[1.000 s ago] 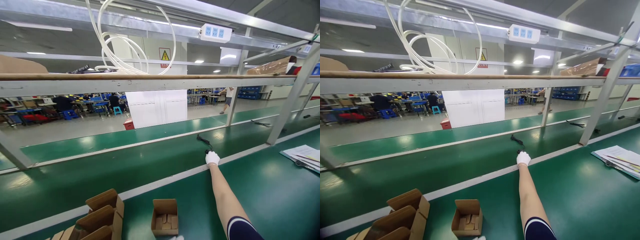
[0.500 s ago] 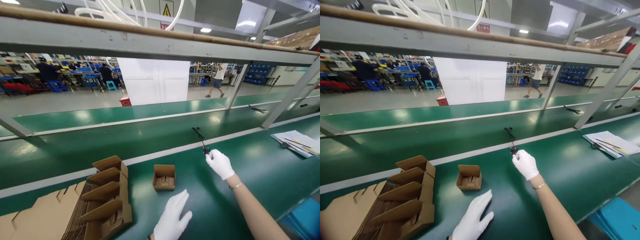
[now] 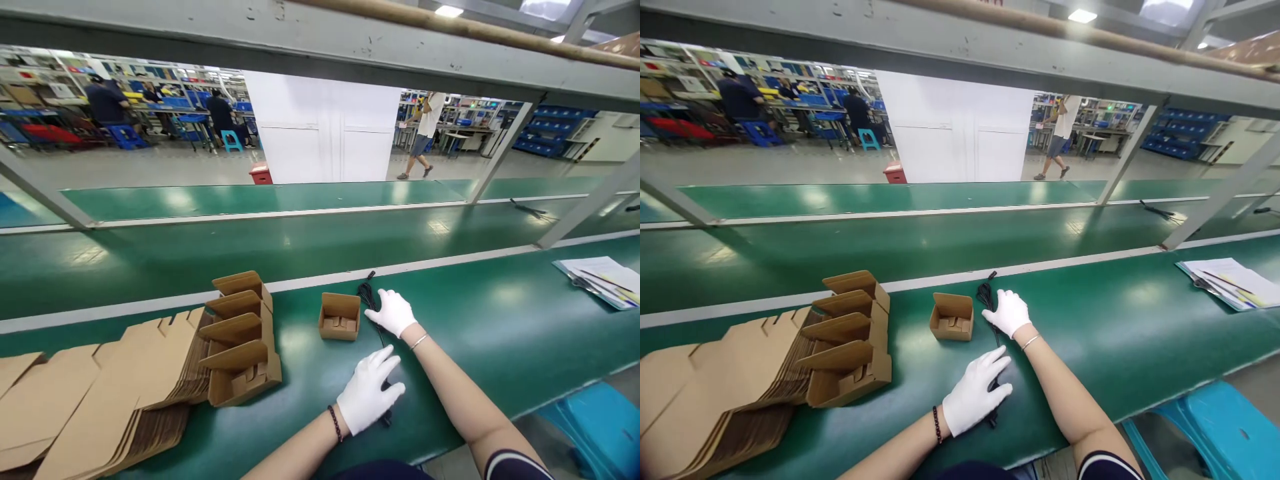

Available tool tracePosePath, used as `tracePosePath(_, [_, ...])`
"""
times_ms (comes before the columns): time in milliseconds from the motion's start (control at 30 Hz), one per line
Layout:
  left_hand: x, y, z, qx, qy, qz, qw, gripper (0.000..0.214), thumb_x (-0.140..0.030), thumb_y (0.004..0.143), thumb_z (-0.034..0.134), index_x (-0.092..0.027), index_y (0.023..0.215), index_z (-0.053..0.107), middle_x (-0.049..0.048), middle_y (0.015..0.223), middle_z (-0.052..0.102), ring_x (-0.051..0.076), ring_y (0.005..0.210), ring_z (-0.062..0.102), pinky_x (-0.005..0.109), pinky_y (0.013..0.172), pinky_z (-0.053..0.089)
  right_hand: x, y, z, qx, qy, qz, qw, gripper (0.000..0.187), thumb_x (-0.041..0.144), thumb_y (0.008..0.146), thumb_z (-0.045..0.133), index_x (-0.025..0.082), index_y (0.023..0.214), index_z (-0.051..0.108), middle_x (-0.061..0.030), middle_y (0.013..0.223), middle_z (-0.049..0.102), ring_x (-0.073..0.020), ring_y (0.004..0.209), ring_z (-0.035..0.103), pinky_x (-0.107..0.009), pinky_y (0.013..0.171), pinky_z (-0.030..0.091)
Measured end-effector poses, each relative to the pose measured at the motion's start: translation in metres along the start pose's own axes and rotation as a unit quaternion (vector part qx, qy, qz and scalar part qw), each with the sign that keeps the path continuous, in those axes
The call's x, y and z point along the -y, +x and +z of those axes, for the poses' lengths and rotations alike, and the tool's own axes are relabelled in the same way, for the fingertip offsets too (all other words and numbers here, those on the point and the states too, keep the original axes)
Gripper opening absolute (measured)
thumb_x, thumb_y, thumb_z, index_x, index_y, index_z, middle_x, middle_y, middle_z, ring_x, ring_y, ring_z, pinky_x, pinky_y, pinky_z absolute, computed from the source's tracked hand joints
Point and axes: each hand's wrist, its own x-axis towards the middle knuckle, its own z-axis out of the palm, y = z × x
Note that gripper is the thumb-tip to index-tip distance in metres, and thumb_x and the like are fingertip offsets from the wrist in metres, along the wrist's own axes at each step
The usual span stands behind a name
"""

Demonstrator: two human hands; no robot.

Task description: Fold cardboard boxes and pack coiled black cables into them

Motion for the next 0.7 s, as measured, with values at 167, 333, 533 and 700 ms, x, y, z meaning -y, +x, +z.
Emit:
tracePosePath(167, [0.003, -0.013, 0.001, -0.057, 0.044, 0.012, 0.997, 0.043, -0.032, 0.084, 0.059, -0.02, 0.125, 0.057, 0.0103, 0.135, 0.057, 0.026, 0.12, 0.057, 0.044, 0.098, 0.051, -0.004, -0.005, -0.006, 0.024, 0.019, -0.005, 1.0, 0.032, 0.02, 0.082, 0.051, 0.014, 0.112, 0.062, -0.0135, 0.106, 0.064, -0.0226, 0.097, 0.063, -0.03, 0.084, 0.045])
tracePosePath(333, [-0.015, -0.015, -0.025, -0.229, 0.145, 0.112, 0.956, 0.054, -0.03, 0.088, 0.054, -0.012, 0.137, 0.04, 0.0192, 0.138, 0.051, 0.029, 0.13, 0.047, 0.047, 0.102, 0.047, -0.035, -0.064, -0.045, -0.022, 0.12, -0.033, 0.992, 0.042, 0.028, 0.091, 0.04, 0.019, 0.13, 0.053, -0.0072, 0.122, 0.063, -0.0176, 0.107, 0.061, -0.027, 0.092, 0.044])
tracePosePath(533, [-0.045, 0.005, -0.086, -0.172, 0.171, 0.169, 0.955, 0.036, -0.032, 0.084, 0.061, -0.02, 0.118, 0.057, 0.0116, 0.115, 0.065, 0.031, 0.119, 0.054, 0.059, 0.107, 0.033, -0.013, -0.15, -0.09, 0.024, 0.168, -0.224, 0.96, 0.035, 0.02, 0.082, 0.051, 0.027, 0.111, 0.068, -0.0007, 0.087, 0.071, -0.017, 0.075, 0.063, -0.028, 0.072, 0.049])
tracePosePath(700, [-0.052, -0.002, -0.11, -0.021, -0.023, 0.014, 0.999, 0.02, -0.036, 0.084, 0.062, -0.021, 0.096, 0.067, 0.0033, 0.087, 0.067, 0.02, 0.08, 0.063, 0.037, 0.078, 0.053, 0.012, -0.163, -0.088, -0.06, 0.27, -0.194, 0.941, 0.02, 0.025, 0.079, 0.059, 0.024, 0.094, 0.072, -0.0026, 0.084, 0.072, -0.0175, 0.07, 0.064, -0.028, 0.065, 0.052])
